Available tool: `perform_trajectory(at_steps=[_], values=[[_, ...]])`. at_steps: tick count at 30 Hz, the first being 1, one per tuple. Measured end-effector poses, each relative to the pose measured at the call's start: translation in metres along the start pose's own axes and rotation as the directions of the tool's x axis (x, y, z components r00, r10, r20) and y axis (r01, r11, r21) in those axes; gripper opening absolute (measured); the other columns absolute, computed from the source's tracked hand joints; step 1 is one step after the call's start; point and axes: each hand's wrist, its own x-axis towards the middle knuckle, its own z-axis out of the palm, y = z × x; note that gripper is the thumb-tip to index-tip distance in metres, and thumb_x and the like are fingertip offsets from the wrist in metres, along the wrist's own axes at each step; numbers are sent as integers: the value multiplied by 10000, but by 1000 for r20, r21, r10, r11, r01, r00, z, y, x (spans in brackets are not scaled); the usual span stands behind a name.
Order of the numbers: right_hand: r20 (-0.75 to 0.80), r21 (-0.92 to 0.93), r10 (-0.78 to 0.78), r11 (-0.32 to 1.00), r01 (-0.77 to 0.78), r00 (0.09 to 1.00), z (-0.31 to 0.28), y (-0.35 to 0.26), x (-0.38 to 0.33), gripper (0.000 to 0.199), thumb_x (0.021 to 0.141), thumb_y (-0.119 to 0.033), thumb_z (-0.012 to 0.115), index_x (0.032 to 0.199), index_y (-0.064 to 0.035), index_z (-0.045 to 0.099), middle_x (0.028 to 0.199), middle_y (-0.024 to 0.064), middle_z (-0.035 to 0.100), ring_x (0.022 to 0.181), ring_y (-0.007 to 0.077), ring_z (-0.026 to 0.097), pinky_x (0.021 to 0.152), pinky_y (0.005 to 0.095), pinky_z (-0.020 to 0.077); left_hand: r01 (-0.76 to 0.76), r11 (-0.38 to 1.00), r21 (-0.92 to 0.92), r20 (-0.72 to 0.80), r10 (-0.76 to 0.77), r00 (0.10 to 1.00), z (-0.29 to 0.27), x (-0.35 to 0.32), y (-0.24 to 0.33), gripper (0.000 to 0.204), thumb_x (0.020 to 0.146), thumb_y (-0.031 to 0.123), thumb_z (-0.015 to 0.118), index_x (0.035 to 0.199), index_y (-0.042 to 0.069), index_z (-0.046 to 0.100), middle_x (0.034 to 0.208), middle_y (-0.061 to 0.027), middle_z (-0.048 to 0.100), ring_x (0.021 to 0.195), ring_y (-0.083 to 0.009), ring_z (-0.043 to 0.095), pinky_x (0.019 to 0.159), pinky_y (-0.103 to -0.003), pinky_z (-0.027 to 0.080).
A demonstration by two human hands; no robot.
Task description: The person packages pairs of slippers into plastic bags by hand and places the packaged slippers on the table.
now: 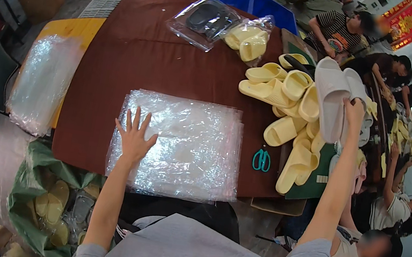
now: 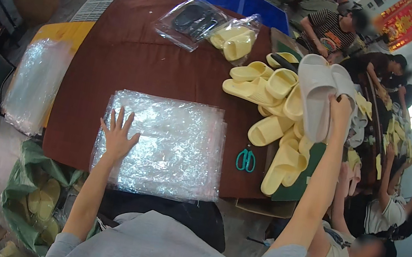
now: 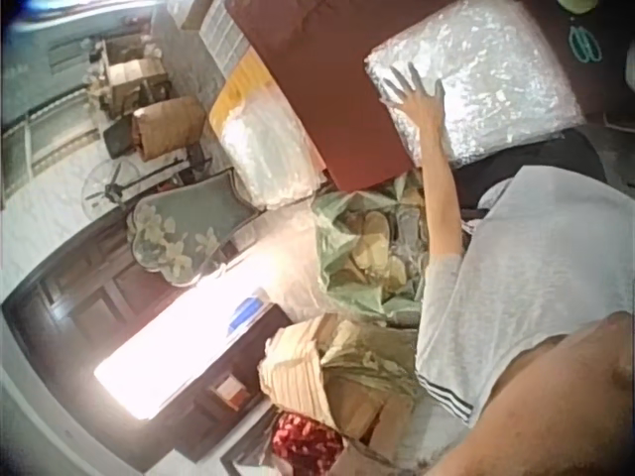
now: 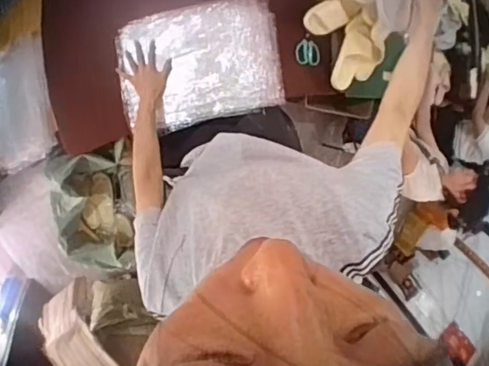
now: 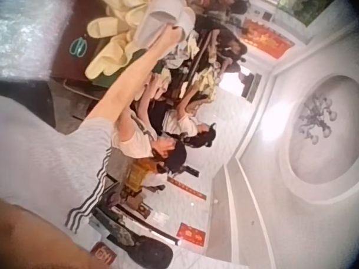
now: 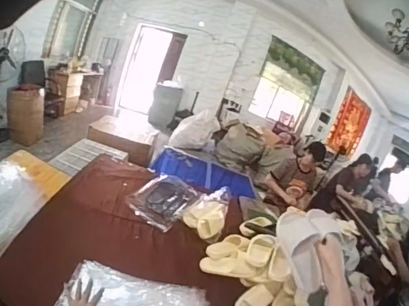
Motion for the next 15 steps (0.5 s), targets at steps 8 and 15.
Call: perform_trajectory(at_steps=[8, 15], values=[[71, 490, -691, 652, 578, 719, 109, -224, -212, 415, 823, -150, 687, 1225, -66, 622, 1239, 163, 621, 1167, 353, 570, 1019, 435, 439, 54, 998, -31, 47, -52, 998, -8, -1, -11, 748, 774, 524, 705, 1416, 195, 507, 1583, -138, 278, 1468, -398, 188, 1087, -744, 60], [425, 481, -733, 680, 553, 531, 168, -284, -374, 602, 863, -460, 651, 1416, -261, 519, 1565, 102, 327, 1467, 387, 220, 1110, 726, 102, -65, 993, 98, -61, 71, 996, -6, 25, -17, 653, 884, 544, 601, 1458, 263, 467, 1592, -103, 269, 1483, -405, 126, 1097, -757, 28]])
